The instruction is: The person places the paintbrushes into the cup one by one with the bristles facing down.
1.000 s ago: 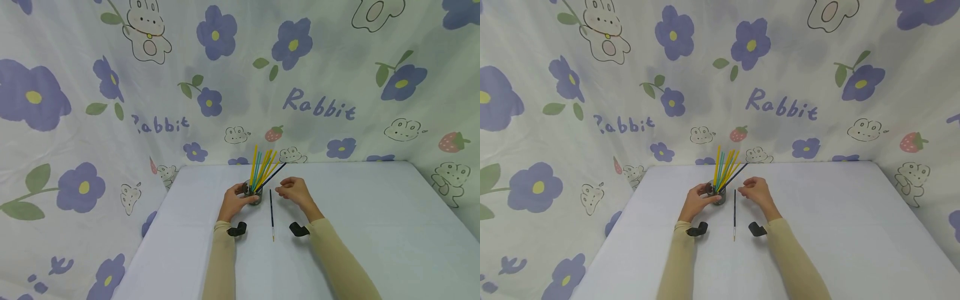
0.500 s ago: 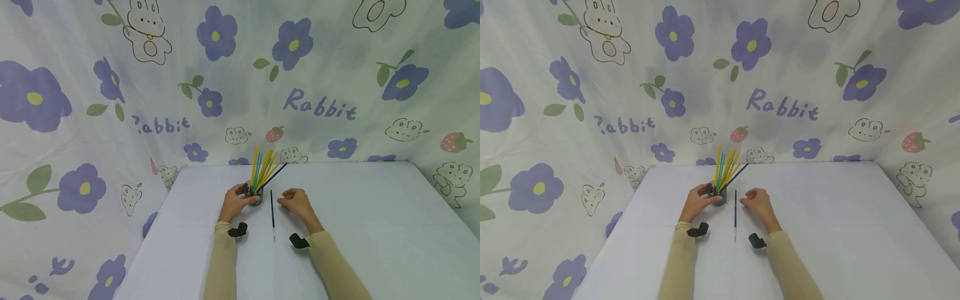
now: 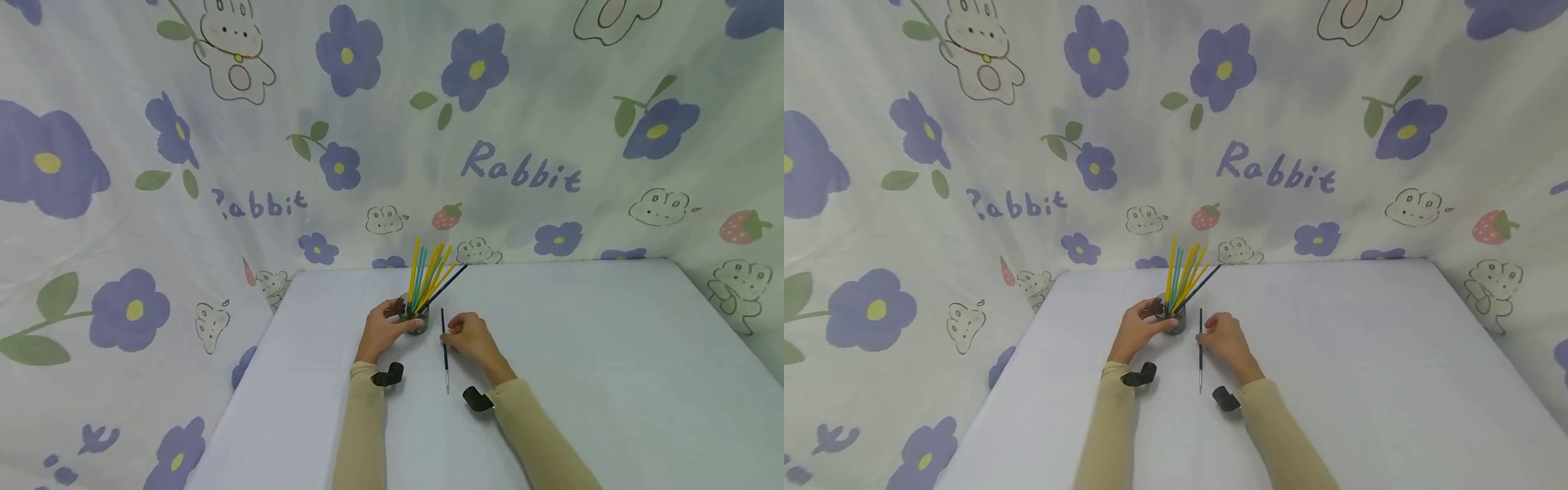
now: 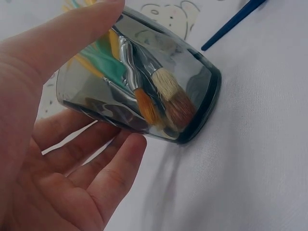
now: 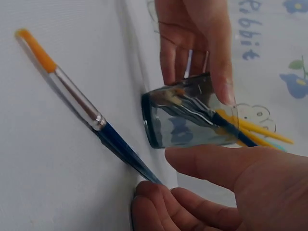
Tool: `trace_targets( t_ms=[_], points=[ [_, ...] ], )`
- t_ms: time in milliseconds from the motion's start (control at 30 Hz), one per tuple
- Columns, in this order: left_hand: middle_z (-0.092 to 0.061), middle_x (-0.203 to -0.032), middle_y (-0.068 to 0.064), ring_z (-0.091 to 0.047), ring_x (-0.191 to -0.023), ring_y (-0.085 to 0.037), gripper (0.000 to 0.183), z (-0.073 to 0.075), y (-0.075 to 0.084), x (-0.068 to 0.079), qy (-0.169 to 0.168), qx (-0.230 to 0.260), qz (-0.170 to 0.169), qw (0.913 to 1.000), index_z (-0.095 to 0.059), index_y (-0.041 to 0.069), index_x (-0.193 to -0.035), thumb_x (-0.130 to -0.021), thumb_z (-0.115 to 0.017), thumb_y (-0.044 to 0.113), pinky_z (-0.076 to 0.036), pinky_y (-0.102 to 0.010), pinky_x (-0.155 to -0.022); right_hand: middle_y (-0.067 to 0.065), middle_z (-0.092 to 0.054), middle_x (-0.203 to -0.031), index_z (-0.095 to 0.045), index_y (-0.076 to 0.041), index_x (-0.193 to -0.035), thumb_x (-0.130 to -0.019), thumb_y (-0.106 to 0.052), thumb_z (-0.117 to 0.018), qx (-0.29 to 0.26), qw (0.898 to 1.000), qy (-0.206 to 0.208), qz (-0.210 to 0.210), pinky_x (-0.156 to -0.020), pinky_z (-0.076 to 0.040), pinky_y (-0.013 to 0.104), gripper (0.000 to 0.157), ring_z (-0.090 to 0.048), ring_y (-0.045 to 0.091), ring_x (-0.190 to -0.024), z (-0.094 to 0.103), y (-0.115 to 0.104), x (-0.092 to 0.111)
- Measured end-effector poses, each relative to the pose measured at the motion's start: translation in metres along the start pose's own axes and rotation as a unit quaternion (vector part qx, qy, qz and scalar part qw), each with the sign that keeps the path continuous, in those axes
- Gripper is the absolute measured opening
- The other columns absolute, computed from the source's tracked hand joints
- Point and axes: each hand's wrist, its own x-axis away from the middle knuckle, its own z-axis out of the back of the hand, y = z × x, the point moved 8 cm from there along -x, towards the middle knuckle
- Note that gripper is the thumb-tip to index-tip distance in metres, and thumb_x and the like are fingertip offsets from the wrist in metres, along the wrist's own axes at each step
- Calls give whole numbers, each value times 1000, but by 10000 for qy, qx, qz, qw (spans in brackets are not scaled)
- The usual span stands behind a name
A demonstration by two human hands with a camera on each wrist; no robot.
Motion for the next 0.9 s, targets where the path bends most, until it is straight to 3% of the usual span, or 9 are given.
trace_targets(
  t_ms=[333, 567, 733, 900],
  points=[
    [-68, -133, -7, -63, -129, -27, 82, 1, 3, 0, -10, -6, 6, 10000, -63, 12, -141, -73, -94, 47, -59, -41, -107, 10, -71, -85, -68, 6, -105, -78, -4, -81, 940, 9948, 69, 375, -67, -58, 34, 32, -65, 19, -74, -6, -16, 6],
    [-68, -133, -8, -63, -129, -28, 83, 2, 4, 1, 7, -8, -31, 10000, -63, 11, -141, -72, -94, 47, -59, -40, -106, 14, -72, -93, -69, 4, -107, -79, -10, -80, 1711, 9852, 88, -23, -68, -60, 41, 33, -66, 25, -77, -1, -15, 12],
    [-69, -132, -10, -62, -130, -30, 82, 2, 4, 1, -24, 36, -113, 9999, -63, 9, -140, -74, -93, 46, -60, -41, -106, 10, -69, -85, -66, -3, -93, -79, -18, -83, 2369, 9715, -22, -128, -60, -54, 40, 27, -63, 26, -72, 0, -17, 17],
    [-68, -133, -11, -62, -130, -30, 82, 1, 2, 1, -59, 0, -97, 9999, -62, 10, -141, -74, -93, 46, -59, -41, -106, 6, -65, -77, -63, -6, -85, -80, -20, -82, 2314, 9725, -155, -194, -55, -48, 34, 24, -61, 24, -68, 2, -13, 19]
  ],
)
